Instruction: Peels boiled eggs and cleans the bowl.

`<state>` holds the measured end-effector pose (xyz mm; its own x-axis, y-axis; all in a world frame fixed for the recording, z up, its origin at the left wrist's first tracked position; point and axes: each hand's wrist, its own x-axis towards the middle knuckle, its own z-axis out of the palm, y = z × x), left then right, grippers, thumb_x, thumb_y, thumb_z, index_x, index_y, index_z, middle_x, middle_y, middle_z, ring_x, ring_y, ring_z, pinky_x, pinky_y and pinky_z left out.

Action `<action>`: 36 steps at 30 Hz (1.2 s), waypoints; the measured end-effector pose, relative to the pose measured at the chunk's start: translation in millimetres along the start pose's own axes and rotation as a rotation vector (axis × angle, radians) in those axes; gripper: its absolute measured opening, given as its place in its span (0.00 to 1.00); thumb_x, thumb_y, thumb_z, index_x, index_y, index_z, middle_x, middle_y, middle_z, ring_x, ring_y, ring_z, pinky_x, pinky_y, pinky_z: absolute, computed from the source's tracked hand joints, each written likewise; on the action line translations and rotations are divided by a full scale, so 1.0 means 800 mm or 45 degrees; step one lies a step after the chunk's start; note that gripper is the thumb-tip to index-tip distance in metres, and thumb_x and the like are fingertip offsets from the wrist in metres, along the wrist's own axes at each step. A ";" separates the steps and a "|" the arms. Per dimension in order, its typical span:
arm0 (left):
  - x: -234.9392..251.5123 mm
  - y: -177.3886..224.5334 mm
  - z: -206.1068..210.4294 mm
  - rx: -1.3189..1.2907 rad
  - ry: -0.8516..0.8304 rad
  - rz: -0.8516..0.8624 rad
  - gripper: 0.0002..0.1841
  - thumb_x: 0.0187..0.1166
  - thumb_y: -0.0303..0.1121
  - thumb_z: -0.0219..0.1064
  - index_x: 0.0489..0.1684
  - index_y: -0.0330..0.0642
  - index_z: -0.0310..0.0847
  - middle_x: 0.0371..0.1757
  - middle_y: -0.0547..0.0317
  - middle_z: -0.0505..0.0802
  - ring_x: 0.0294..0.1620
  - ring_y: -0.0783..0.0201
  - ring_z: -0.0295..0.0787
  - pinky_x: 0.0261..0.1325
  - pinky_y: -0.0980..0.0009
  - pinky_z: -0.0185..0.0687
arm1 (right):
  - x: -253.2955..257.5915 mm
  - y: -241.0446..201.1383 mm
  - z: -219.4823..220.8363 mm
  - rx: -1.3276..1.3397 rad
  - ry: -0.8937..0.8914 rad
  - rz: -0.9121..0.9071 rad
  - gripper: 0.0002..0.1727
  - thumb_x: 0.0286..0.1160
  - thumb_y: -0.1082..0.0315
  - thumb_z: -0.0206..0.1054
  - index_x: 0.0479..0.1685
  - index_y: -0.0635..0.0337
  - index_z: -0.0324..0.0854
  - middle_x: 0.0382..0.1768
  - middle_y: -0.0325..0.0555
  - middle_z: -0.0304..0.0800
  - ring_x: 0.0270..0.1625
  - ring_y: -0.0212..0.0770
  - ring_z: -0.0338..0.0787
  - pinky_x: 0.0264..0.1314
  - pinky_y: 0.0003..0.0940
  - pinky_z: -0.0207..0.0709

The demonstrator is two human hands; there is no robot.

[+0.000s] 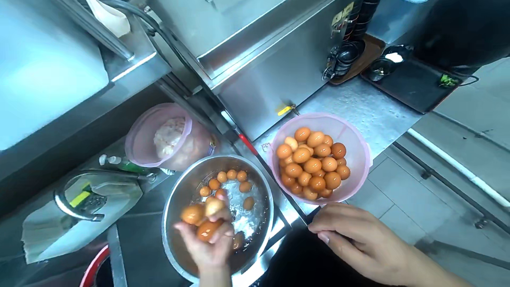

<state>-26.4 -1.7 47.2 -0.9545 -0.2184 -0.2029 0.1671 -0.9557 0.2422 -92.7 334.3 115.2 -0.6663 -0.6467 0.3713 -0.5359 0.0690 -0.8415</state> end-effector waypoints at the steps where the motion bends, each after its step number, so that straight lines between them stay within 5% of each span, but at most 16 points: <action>1: 0.003 0.015 0.024 0.103 -0.093 0.013 0.37 0.62 0.68 0.73 0.58 0.46 0.84 0.61 0.44 0.89 0.41 0.58 0.92 0.32 0.71 0.87 | 0.001 0.000 -0.006 -0.039 -0.003 -0.003 0.13 0.89 0.65 0.57 0.55 0.56 0.89 0.48 0.43 0.93 0.58 0.37 0.90 0.66 0.36 0.83; 4: 0.014 0.032 0.092 0.756 -0.282 0.031 0.30 0.70 0.55 0.77 0.68 0.51 0.81 0.66 0.41 0.88 0.33 0.60 0.91 0.22 0.73 0.84 | 0.004 0.000 -0.036 -0.161 0.083 0.014 0.14 0.89 0.63 0.57 0.55 0.53 0.89 0.50 0.39 0.93 0.57 0.33 0.90 0.62 0.35 0.86; 6: 0.027 0.008 0.141 1.487 -0.322 0.045 0.29 0.65 0.52 0.82 0.66 0.60 0.79 0.61 0.49 0.91 0.29 0.65 0.91 0.22 0.74 0.86 | 0.005 -0.002 -0.058 -0.244 0.214 0.046 0.14 0.88 0.61 0.57 0.53 0.49 0.90 0.49 0.31 0.92 0.55 0.30 0.91 0.58 0.32 0.89; 8: 0.048 -0.038 0.181 2.084 -0.475 0.052 0.31 0.55 0.51 0.88 0.61 0.63 0.84 0.59 0.63 0.92 0.45 0.67 0.93 0.41 0.69 0.93 | 0.004 -0.005 -0.078 -0.305 0.335 0.065 0.13 0.88 0.58 0.58 0.52 0.46 0.89 0.49 0.28 0.92 0.53 0.29 0.91 0.55 0.30 0.90; 10: 0.073 -0.091 0.205 2.497 -0.733 -0.005 0.30 0.51 0.53 0.90 0.56 0.64 0.88 0.61 0.70 0.88 0.60 0.68 0.87 0.57 0.63 0.90 | 0.001 -0.008 -0.093 -0.341 0.412 0.079 0.13 0.88 0.57 0.58 0.54 0.44 0.89 0.50 0.27 0.92 0.52 0.28 0.91 0.53 0.29 0.89; 15: 0.126 -0.191 0.220 3.297 -1.273 -0.662 0.27 0.59 0.44 0.86 0.62 0.62 0.86 0.70 0.47 0.81 0.60 0.45 0.87 0.52 0.41 0.89 | -0.024 -0.008 -0.111 -0.395 0.512 0.121 0.13 0.88 0.56 0.58 0.54 0.42 0.89 0.50 0.27 0.91 0.53 0.28 0.91 0.53 0.28 0.89; 20: 0.153 -0.221 0.203 3.519 -1.366 -1.091 0.27 0.60 0.44 0.85 0.63 0.59 0.87 0.73 0.39 0.78 0.58 0.41 0.87 0.55 0.40 0.87 | -0.069 0.007 -0.119 -0.367 0.628 0.262 0.14 0.88 0.55 0.57 0.52 0.43 0.89 0.48 0.29 0.92 0.50 0.28 0.91 0.49 0.27 0.89; 24: 0.146 -0.216 0.200 3.501 -1.335 -1.090 0.27 0.64 0.40 0.84 0.67 0.59 0.85 0.79 0.38 0.74 0.64 0.39 0.85 0.59 0.40 0.86 | -0.094 0.017 -0.126 -0.367 0.714 0.359 0.15 0.88 0.53 0.57 0.52 0.42 0.90 0.47 0.28 0.93 0.48 0.28 0.92 0.49 0.27 0.89; 30: 0.142 -0.202 0.200 3.474 -1.330 -1.165 0.33 0.69 0.33 0.78 0.76 0.72 0.75 0.86 0.48 0.67 0.66 0.41 0.84 0.59 0.39 0.87 | -0.087 0.024 -0.134 -0.419 0.749 0.375 0.14 0.87 0.54 0.56 0.51 0.41 0.90 0.45 0.25 0.91 0.46 0.27 0.91 0.45 0.27 0.89; 36: 0.140 -0.188 0.190 3.347 -1.393 -0.985 0.27 0.70 0.27 0.74 0.67 0.66 0.83 0.85 0.56 0.70 0.64 0.48 0.87 0.59 0.43 0.88 | -0.067 0.028 -0.132 -0.427 0.683 0.330 0.14 0.86 0.56 0.57 0.51 0.42 0.90 0.44 0.24 0.91 0.46 0.25 0.90 0.45 0.25 0.88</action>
<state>-195.9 147.3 132.1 -0.5851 0.4666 -0.6632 0.3698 0.8814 0.2939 -123.9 450.3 117.8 -0.9131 -0.1178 0.3903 -0.3986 0.4584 -0.7943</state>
